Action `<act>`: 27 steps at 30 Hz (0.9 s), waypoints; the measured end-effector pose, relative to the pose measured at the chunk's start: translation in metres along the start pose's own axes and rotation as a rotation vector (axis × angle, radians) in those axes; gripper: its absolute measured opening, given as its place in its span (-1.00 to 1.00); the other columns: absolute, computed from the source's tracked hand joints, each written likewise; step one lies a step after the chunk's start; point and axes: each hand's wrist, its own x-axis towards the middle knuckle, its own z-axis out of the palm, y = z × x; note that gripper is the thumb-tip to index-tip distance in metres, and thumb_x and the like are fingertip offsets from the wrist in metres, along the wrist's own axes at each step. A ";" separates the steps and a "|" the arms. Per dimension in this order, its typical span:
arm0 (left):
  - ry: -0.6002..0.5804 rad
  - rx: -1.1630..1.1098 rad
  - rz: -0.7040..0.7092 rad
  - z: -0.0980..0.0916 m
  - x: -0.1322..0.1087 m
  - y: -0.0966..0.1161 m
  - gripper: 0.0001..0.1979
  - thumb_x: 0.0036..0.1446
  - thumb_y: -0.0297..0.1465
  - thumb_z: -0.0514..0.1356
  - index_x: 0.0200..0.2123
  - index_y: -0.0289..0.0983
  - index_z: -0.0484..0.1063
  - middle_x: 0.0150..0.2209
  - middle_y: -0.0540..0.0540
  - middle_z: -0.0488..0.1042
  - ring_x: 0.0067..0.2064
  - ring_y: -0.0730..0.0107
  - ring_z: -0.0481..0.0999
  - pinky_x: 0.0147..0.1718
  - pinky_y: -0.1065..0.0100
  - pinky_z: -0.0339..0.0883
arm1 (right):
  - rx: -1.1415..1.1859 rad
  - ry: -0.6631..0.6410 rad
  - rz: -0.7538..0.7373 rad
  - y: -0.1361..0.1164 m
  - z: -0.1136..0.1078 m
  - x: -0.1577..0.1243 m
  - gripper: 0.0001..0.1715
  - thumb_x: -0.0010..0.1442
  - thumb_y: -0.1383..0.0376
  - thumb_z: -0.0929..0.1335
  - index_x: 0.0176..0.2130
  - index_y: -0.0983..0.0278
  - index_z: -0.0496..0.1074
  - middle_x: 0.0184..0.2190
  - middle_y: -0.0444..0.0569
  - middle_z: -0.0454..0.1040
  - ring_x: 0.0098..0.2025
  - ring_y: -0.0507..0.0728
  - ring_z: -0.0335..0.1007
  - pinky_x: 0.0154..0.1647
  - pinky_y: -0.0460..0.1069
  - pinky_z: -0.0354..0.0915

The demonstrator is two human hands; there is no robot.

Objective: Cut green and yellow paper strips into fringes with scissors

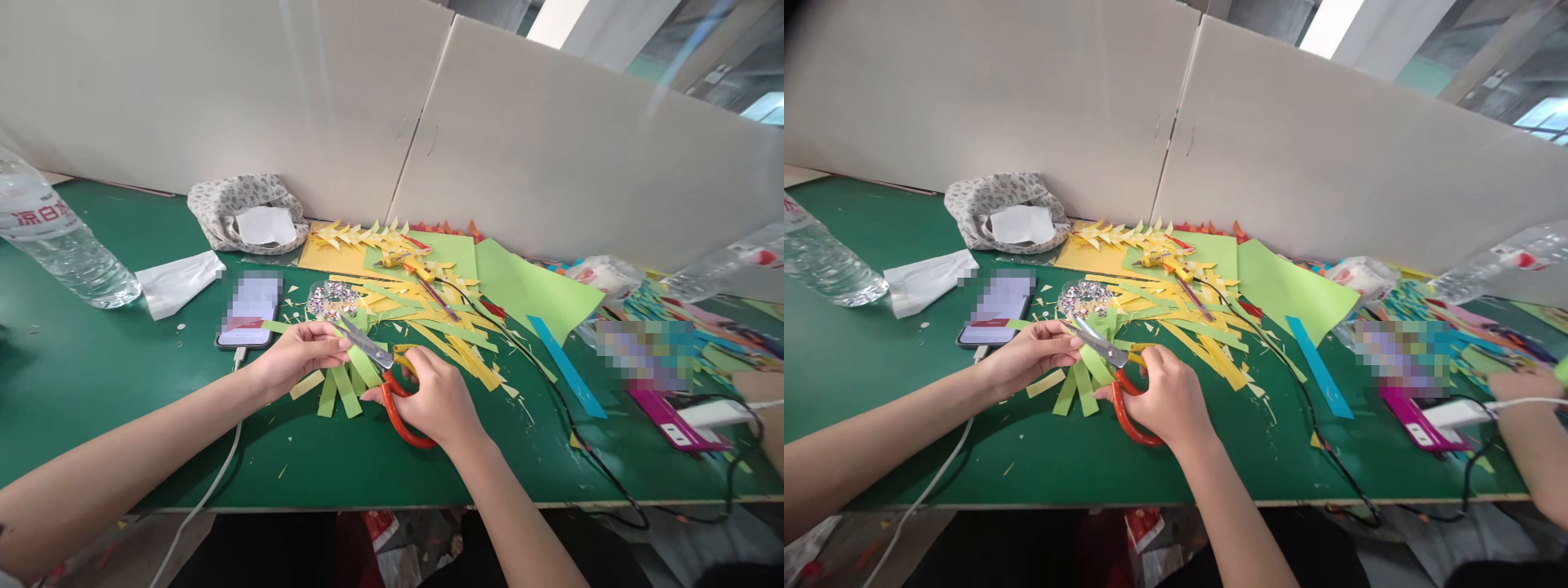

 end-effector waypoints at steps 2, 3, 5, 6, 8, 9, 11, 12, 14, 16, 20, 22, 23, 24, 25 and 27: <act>-0.002 -0.003 -0.003 0.000 0.000 0.000 -0.86 -0.19 -0.45 0.36 -0.54 -0.29 0.43 -0.55 0.07 0.50 -0.48 0.59 0.51 -0.41 0.58 0.40 | -0.012 0.018 -0.014 0.000 0.001 0.000 -0.52 -0.07 -0.09 0.32 -0.49 0.24 0.14 -0.56 -0.13 0.22 -0.56 0.00 0.13 -0.54 -0.09 0.09; -0.001 -0.006 -0.005 0.000 0.000 0.000 -0.85 -0.20 -0.45 0.36 -0.54 -0.29 0.43 -0.56 0.07 0.50 -0.47 0.58 0.51 -0.41 0.58 0.40 | -0.021 0.029 -0.024 0.001 0.001 0.000 -0.53 -0.07 -0.08 0.32 -0.50 0.24 0.14 -0.57 -0.14 0.21 -0.57 0.00 0.12 -0.55 -0.10 0.08; 0.000 -0.011 -0.008 0.000 0.000 0.001 -0.85 -0.20 -0.46 0.36 -0.53 -0.29 0.43 -0.56 0.07 0.49 -0.47 0.58 0.51 -0.41 0.58 0.40 | -0.042 0.051 -0.043 0.001 0.001 0.000 -0.55 -0.05 -0.07 0.32 -0.51 0.23 0.15 -0.58 -0.14 0.21 -0.58 0.00 0.12 -0.57 -0.10 0.07; -0.001 -0.011 -0.008 0.000 0.000 0.001 -0.85 -0.20 -0.46 0.36 -0.53 -0.29 0.43 -0.55 0.07 0.49 -0.47 0.58 0.51 -0.41 0.58 0.40 | -0.051 0.060 -0.051 0.001 0.001 0.000 -0.55 -0.05 -0.06 0.31 -0.51 0.23 0.15 -0.58 -0.13 0.22 -0.58 0.00 0.12 -0.57 -0.10 0.07; -0.005 -0.008 -0.006 0.001 0.000 0.001 -0.85 -0.20 -0.46 0.36 -0.52 -0.29 0.44 -0.55 0.07 0.49 -0.47 0.58 0.51 -0.40 0.58 0.40 | -0.060 0.074 -0.062 0.002 0.001 0.000 -0.57 -0.05 -0.04 0.32 -0.51 0.24 0.16 -0.57 -0.13 0.23 -0.57 0.00 0.14 -0.57 -0.10 0.07; -0.006 -0.005 -0.005 0.001 -0.001 0.001 -0.86 -0.20 -0.45 0.36 -0.52 -0.29 0.44 -0.55 0.07 0.49 -0.48 0.58 0.51 -0.40 0.58 0.40 | -0.063 0.079 -0.067 0.002 0.001 0.000 -0.57 -0.05 -0.04 0.32 -0.50 0.24 0.16 -0.57 -0.12 0.24 -0.56 0.01 0.16 -0.57 -0.10 0.08; -0.002 -0.002 -0.007 0.001 -0.001 0.002 -0.86 -0.21 -0.45 0.36 -0.52 -0.29 0.45 -0.55 0.07 0.49 -0.48 0.57 0.50 -0.40 0.57 0.40 | -0.068 0.090 -0.077 0.003 0.002 0.001 -0.58 -0.04 -0.03 0.32 -0.51 0.24 0.16 -0.57 -0.11 0.25 -0.56 0.01 0.17 -0.56 -0.10 0.08; 0.002 -0.001 -0.008 0.001 -0.001 0.002 -0.86 -0.21 -0.45 0.36 -0.53 -0.29 0.45 -0.55 0.06 0.49 -0.48 0.57 0.50 -0.41 0.56 0.40 | -0.070 0.096 -0.082 0.004 0.002 0.001 -0.59 -0.03 -0.02 0.31 -0.51 0.24 0.16 -0.57 -0.11 0.25 -0.56 0.01 0.17 -0.57 -0.10 0.08; 0.008 0.001 -0.006 0.001 -0.001 0.002 -0.86 -0.22 -0.45 0.37 -0.52 -0.29 0.46 -0.54 0.06 0.49 -0.49 0.57 0.50 -0.41 0.56 0.41 | -0.072 0.106 -0.087 0.005 0.003 0.001 -0.59 -0.02 -0.02 0.31 -0.52 0.24 0.16 -0.58 -0.10 0.26 -0.57 0.01 0.17 -0.57 -0.10 0.07; 0.006 0.004 -0.001 0.001 -0.001 0.002 -0.86 -0.22 -0.45 0.36 -0.52 -0.30 0.46 -0.54 0.05 0.49 -0.49 0.57 0.50 -0.41 0.56 0.41 | -0.072 0.107 -0.087 0.005 0.004 0.001 -0.59 -0.02 -0.01 0.31 -0.53 0.24 0.15 -0.58 -0.10 0.26 -0.57 0.00 0.16 -0.58 -0.10 0.07; 0.005 0.017 0.008 0.001 -0.001 0.002 -0.85 -0.22 -0.45 0.37 -0.52 -0.30 0.45 -0.54 0.05 0.50 -0.48 0.56 0.50 -0.41 0.55 0.40 | -0.102 0.085 -0.059 0.004 0.003 0.000 -0.60 -0.03 -0.01 0.32 -0.49 0.25 0.18 -0.55 -0.10 0.28 -0.54 0.02 0.19 -0.57 -0.10 0.08; 0.006 0.041 0.011 0.001 -0.001 0.001 -0.85 -0.22 -0.45 0.37 -0.53 -0.30 0.44 -0.54 0.04 0.51 -0.47 0.55 0.51 -0.42 0.55 0.40 | -0.130 0.078 -0.046 0.003 0.003 0.001 -0.59 -0.04 -0.02 0.31 -0.46 0.26 0.20 -0.53 -0.09 0.29 -0.53 0.03 0.21 -0.57 -0.09 0.06; 0.006 0.056 0.012 0.001 -0.001 0.001 -0.85 -0.22 -0.44 0.36 -0.53 -0.30 0.44 -0.54 0.03 0.52 -0.47 0.55 0.51 -0.42 0.55 0.39 | -0.142 0.076 -0.045 0.003 0.003 0.001 -0.59 -0.04 -0.02 0.31 -0.44 0.26 0.21 -0.53 -0.09 0.29 -0.53 0.03 0.21 -0.58 -0.09 0.05; 0.005 0.068 0.012 0.001 -0.001 0.000 -0.85 -0.21 -0.44 0.36 -0.53 -0.30 0.45 -0.54 0.02 0.52 -0.47 0.54 0.51 -0.42 0.55 0.39 | -0.150 0.075 -0.047 0.003 0.003 0.001 -0.60 -0.03 -0.02 0.31 -0.44 0.26 0.21 -0.52 -0.09 0.29 -0.52 0.03 0.22 -0.58 -0.08 0.05; 0.004 0.077 0.011 0.001 0.000 0.000 -0.85 -0.21 -0.44 0.36 -0.52 -0.30 0.45 -0.54 0.01 0.52 -0.47 0.54 0.51 -0.42 0.54 0.39 | -0.153 0.075 -0.050 0.002 0.004 0.001 -0.60 -0.03 -0.02 0.30 -0.43 0.26 0.21 -0.52 -0.09 0.30 -0.52 0.04 0.22 -0.58 -0.08 0.04; 0.005 0.083 0.012 0.000 0.000 0.000 -0.85 -0.21 -0.43 0.36 -0.52 -0.30 0.45 -0.54 0.01 0.52 -0.46 0.53 0.51 -0.41 0.53 0.39 | -0.154 0.080 -0.057 0.002 0.005 0.001 -0.60 -0.02 -0.02 0.30 -0.44 0.26 0.21 -0.52 -0.08 0.30 -0.52 0.04 0.23 -0.58 -0.09 0.04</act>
